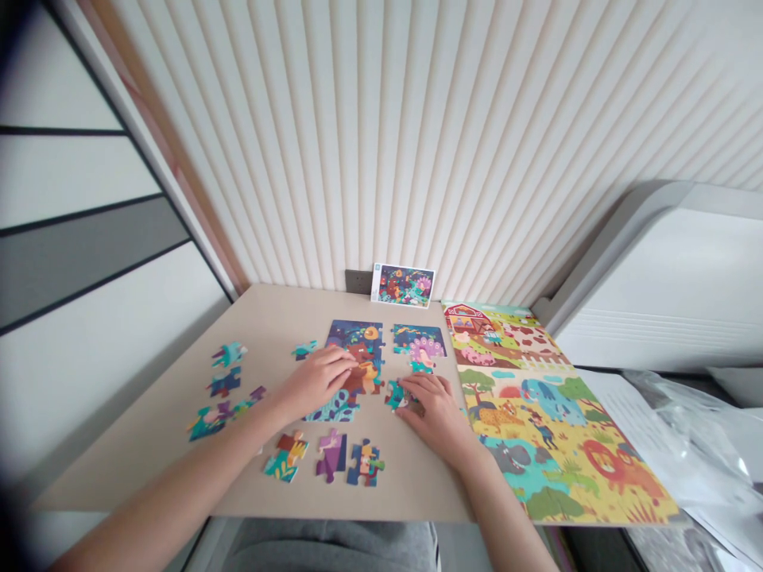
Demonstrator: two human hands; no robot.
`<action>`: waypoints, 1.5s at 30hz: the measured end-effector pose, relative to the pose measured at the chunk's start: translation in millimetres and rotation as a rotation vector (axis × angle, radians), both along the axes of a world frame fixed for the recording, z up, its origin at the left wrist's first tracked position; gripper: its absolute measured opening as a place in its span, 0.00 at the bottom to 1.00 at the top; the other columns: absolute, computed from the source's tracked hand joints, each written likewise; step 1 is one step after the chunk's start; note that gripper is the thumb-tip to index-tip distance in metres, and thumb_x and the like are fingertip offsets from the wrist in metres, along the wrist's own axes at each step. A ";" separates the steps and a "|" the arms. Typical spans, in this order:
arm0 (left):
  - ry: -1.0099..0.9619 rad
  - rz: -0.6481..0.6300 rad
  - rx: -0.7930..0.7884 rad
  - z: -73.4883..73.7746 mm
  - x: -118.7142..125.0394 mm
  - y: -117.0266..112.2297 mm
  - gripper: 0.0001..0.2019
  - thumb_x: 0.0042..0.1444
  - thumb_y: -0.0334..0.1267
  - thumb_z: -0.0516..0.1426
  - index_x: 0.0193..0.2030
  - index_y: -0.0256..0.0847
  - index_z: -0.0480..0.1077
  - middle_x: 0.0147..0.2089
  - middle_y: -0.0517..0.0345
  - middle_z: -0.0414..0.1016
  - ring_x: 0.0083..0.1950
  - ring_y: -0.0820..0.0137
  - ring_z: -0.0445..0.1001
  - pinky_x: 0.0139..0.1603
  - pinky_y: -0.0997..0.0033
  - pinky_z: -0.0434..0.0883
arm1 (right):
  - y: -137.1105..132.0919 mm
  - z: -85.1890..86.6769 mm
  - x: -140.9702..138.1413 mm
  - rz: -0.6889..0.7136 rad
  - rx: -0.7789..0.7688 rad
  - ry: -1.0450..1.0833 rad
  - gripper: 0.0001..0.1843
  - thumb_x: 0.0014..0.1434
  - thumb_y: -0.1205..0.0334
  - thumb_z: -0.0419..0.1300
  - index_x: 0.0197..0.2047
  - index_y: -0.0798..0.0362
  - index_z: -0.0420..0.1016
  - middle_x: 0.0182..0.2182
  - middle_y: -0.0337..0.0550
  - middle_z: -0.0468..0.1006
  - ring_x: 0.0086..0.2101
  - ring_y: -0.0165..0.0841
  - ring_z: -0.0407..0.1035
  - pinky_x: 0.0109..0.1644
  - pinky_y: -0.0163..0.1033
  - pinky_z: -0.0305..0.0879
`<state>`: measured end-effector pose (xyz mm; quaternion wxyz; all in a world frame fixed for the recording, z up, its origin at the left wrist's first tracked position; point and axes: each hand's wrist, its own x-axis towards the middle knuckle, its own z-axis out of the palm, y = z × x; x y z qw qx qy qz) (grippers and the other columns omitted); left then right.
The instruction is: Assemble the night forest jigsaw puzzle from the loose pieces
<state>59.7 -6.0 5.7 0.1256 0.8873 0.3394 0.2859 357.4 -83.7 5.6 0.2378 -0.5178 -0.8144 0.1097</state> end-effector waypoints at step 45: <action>0.213 -0.299 0.118 -2.2 18.7 -12.9 0.17 0.70 0.41 0.56 0.64 0.48 0.71 0.65 0.57 0.74 0.67 0.61 0.67 0.73 0.54 0.61 | 16.2 -10.8 42.7 -0.031 -0.058 -0.027 0.26 0.64 0.51 0.66 0.64 0.42 0.74 0.60 0.50 0.74 0.60 0.49 0.69 0.65 0.57 0.66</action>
